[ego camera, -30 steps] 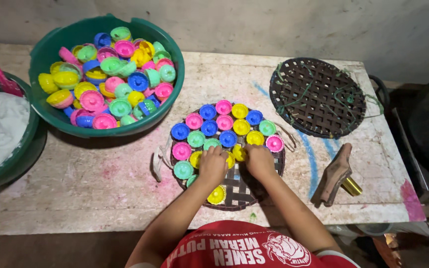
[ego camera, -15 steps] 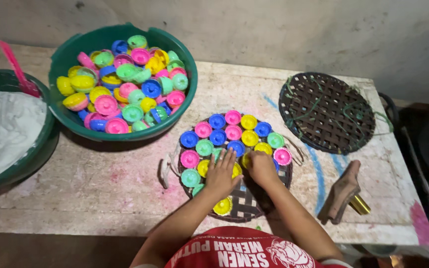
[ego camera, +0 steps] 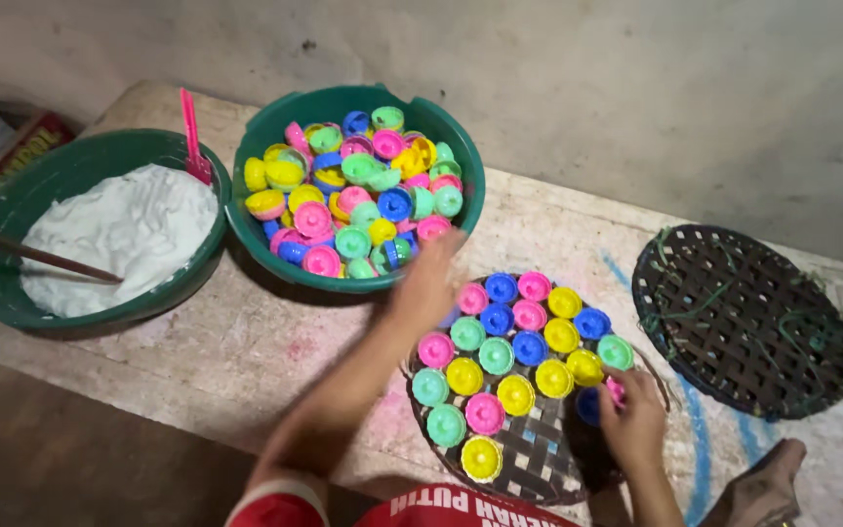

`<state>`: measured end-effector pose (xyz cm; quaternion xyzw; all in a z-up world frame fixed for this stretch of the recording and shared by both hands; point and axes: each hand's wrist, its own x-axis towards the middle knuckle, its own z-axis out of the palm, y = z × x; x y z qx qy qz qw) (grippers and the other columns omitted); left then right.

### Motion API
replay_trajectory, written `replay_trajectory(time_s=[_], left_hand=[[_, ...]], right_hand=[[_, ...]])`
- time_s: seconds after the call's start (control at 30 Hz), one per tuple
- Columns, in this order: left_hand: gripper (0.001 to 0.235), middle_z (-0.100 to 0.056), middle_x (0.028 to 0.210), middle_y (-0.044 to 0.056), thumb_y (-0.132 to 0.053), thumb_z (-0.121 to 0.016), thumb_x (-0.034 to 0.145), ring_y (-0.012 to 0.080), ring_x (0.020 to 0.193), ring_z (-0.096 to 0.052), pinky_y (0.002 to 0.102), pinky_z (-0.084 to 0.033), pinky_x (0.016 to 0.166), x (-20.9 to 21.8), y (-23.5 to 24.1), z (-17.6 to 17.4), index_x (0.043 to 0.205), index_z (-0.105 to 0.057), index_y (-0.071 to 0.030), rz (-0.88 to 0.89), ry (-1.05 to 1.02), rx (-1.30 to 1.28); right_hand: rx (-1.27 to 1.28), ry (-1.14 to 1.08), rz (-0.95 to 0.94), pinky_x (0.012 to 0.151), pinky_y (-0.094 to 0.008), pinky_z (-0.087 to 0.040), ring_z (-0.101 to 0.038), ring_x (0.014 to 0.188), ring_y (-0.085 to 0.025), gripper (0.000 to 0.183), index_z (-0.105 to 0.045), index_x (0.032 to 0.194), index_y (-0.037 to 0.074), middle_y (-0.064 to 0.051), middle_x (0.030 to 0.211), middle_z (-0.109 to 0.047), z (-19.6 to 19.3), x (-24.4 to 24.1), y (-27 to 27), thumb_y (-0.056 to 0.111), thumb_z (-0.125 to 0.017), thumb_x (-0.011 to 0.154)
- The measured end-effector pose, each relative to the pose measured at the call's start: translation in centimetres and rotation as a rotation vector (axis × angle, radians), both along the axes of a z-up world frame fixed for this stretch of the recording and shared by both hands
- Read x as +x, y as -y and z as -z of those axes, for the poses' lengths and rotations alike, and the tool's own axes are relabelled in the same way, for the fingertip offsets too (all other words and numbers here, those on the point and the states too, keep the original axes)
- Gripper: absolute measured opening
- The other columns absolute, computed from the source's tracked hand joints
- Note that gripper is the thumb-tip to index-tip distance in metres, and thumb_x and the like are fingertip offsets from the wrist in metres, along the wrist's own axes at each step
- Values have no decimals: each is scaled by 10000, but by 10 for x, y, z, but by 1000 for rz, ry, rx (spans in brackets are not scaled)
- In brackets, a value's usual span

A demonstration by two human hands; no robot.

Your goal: The person arranges colorful plastic molds on a woven tray, then uses a wooden dispenser to fill each mold with white powder from a green basin. The filled molds remain on the tray throughout the clip.

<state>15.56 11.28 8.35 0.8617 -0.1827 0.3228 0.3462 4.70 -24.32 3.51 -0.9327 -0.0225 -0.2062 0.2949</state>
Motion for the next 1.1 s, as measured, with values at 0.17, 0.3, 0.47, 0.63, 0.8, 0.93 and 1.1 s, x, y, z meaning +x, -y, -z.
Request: replay_trajectory(time_s=[0.17,0.3,0.47,0.63,0.8,0.93,1.1], left_hand=[[899,-356,1534,152,-307,-901,690,435,1352,-410,568,-444,1057,92,-108,-38,1477,-470,-247,-359,-431,167],[1137,-107,1629,100,-417,-995,580,494,1441,-198,703,-306,1071,130,-97,-37,1516,-352,-353,-382,-724,140],[998,-79,1665,77,-416,-952,650,499,1424,-247,732,-368,1025,161,-42,-4,1491,-417,-361,-455,-838,348],[901,-278,1627,99,-295,-959,603,516,1363,-411,543,-546,967,169,-54,21,1420,-579,-301,-441,-658,405],[764,-424,1536,143,-312,-944,599,401,1255,-547,485,-519,1018,163,-91,16,1297,-650,-225,-417,-544,221],[719,-538,1351,180,-348,-957,610,371,1257,-526,447,-460,1074,157,-109,-19,1207,-642,-101,-350,-356,-44],[646,-580,1339,187,-316,-904,707,358,1292,-518,456,-430,1118,92,-51,-38,1249,-635,-88,212,-343,-39]], right_hand=[[83,-40,93,665,-349,-533,-654,709,-215,194,-771,1095,115,-103,1010,-664,3,-8,19,128,-732,906],[108,6,43,658,-340,-518,-634,700,-213,203,-764,1061,92,-108,972,-656,12,-9,10,108,-751,860],[169,-4,20,639,-324,-514,-626,672,-197,184,-761,1038,82,-88,925,-660,16,-11,-8,94,-747,856],[171,-29,60,631,-320,-508,-618,658,-188,186,-769,1045,83,-87,931,-655,11,-18,-3,79,-742,861],[183,-1,79,619,-306,-505,-622,673,-177,191,-756,1061,72,-85,977,-671,9,-29,13,74,-730,872],[209,35,60,598,-293,-499,-631,701,-161,181,-753,1058,68,-85,1012,-676,0,-30,17,83,-720,881],[318,62,-71,723,-240,-477,-616,804,-124,169,-741,1084,37,-72,960,-668,-24,-32,1,92,-712,927]])
